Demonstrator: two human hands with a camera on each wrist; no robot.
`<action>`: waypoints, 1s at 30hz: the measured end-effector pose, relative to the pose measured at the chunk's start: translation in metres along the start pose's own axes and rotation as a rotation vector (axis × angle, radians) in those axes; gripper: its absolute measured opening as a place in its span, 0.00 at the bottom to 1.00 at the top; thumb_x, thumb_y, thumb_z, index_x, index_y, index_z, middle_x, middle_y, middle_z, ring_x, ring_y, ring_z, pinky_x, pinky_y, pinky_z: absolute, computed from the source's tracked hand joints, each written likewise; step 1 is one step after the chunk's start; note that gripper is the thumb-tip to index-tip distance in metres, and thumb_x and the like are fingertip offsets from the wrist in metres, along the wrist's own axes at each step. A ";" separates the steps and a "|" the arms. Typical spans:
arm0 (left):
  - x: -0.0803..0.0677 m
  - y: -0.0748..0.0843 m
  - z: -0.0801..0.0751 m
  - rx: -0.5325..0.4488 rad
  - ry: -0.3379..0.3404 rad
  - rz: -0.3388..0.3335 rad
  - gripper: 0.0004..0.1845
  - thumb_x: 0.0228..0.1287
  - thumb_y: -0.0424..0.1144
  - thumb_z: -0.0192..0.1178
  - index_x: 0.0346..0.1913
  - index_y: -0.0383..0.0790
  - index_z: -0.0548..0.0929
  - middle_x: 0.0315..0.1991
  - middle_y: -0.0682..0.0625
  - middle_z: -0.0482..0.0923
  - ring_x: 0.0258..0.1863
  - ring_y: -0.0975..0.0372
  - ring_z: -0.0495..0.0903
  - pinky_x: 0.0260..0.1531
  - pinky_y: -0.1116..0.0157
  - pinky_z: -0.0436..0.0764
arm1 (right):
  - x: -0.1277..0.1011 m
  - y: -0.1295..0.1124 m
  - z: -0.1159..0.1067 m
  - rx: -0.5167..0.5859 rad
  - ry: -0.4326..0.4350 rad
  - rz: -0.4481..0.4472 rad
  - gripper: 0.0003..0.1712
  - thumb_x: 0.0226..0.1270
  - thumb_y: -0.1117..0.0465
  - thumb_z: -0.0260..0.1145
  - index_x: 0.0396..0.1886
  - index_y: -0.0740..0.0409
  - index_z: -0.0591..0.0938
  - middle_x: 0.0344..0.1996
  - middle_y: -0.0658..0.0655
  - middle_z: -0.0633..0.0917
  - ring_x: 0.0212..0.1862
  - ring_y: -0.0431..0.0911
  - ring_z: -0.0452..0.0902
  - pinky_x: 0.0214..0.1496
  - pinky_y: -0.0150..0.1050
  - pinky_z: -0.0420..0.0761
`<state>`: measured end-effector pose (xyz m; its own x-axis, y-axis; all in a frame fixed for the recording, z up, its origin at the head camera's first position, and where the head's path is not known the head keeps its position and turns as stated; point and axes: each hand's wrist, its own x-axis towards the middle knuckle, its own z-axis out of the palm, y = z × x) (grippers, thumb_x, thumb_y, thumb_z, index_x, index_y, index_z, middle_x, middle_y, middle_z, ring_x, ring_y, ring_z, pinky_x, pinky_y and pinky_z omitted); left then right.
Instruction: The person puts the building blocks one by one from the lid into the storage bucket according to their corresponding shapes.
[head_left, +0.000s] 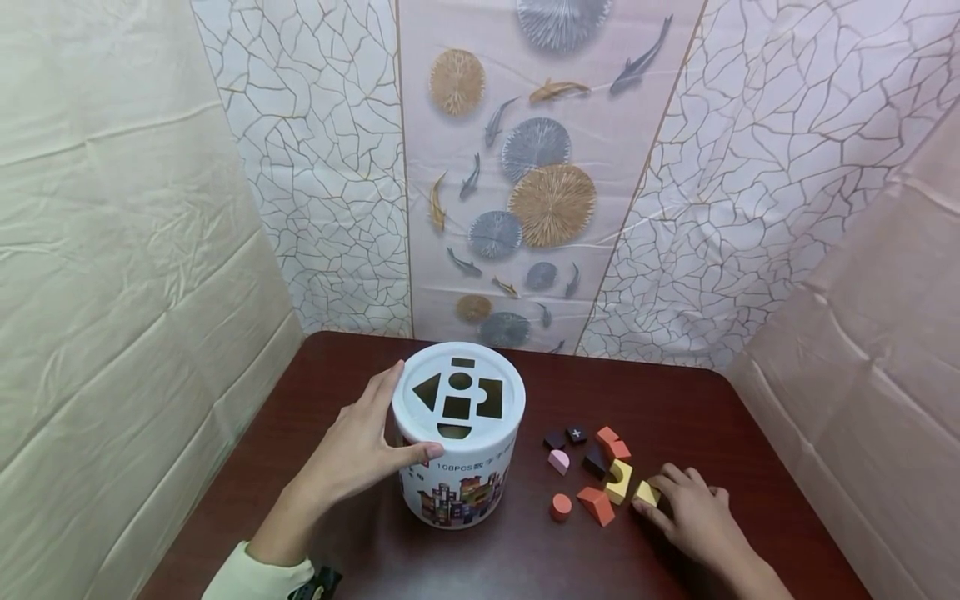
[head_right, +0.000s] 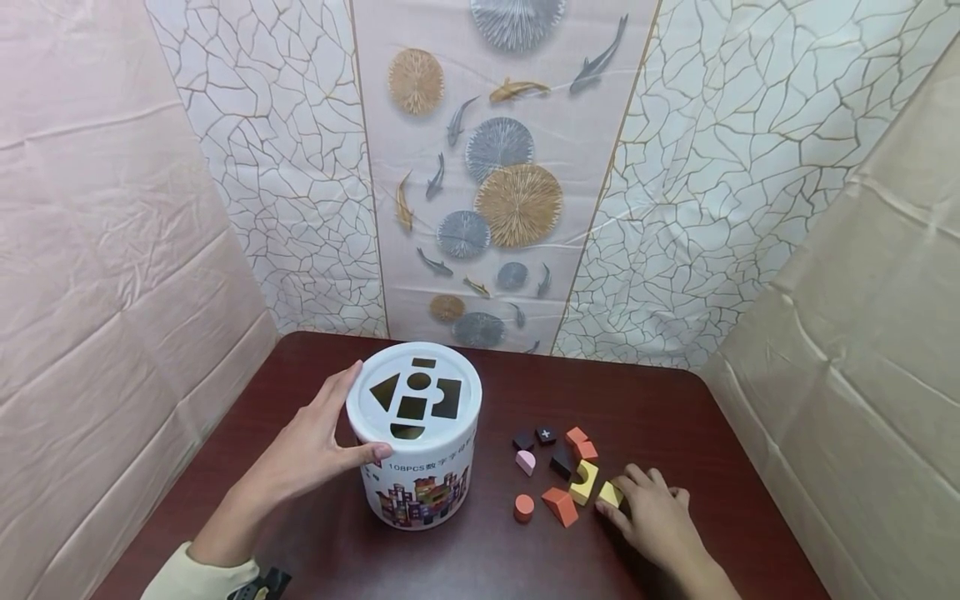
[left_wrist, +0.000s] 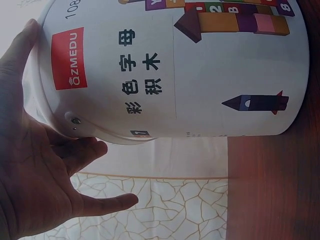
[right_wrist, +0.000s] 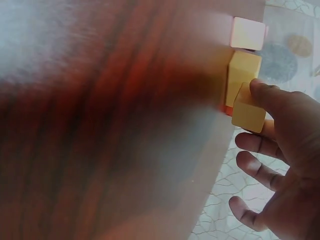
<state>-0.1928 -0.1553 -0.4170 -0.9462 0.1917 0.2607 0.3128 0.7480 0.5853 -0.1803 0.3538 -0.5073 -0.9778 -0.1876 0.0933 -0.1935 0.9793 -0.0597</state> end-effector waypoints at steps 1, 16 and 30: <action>0.000 0.000 0.000 0.001 -0.001 -0.002 0.73 0.50 0.87 0.69 0.92 0.57 0.49 0.88 0.49 0.59 0.77 0.40 0.76 0.71 0.27 0.73 | 0.000 -0.001 -0.002 -0.003 0.013 -0.006 0.23 0.72 0.38 0.76 0.50 0.51 0.91 0.50 0.51 0.86 0.49 0.53 0.79 0.38 0.68 0.80; 0.000 -0.001 0.000 0.007 0.000 0.007 0.74 0.49 0.88 0.68 0.92 0.56 0.49 0.88 0.48 0.60 0.77 0.47 0.77 0.74 0.31 0.71 | 0.003 -0.009 -0.031 -0.040 0.134 -0.061 0.23 0.70 0.39 0.78 0.49 0.52 0.91 0.49 0.51 0.87 0.48 0.53 0.79 0.38 0.67 0.80; -0.001 -0.001 -0.001 -0.008 -0.004 -0.006 0.73 0.49 0.87 0.69 0.92 0.58 0.49 0.87 0.48 0.61 0.75 0.39 0.76 0.70 0.29 0.77 | 0.009 -0.017 -0.067 -0.019 0.206 -0.154 0.17 0.69 0.43 0.81 0.46 0.48 0.92 0.47 0.48 0.87 0.49 0.52 0.79 0.40 0.68 0.80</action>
<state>-0.1918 -0.1565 -0.4170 -0.9483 0.1898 0.2544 0.3080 0.7439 0.5930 -0.1803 0.3404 -0.4388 -0.8996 -0.3172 0.3001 -0.3357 0.9419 -0.0108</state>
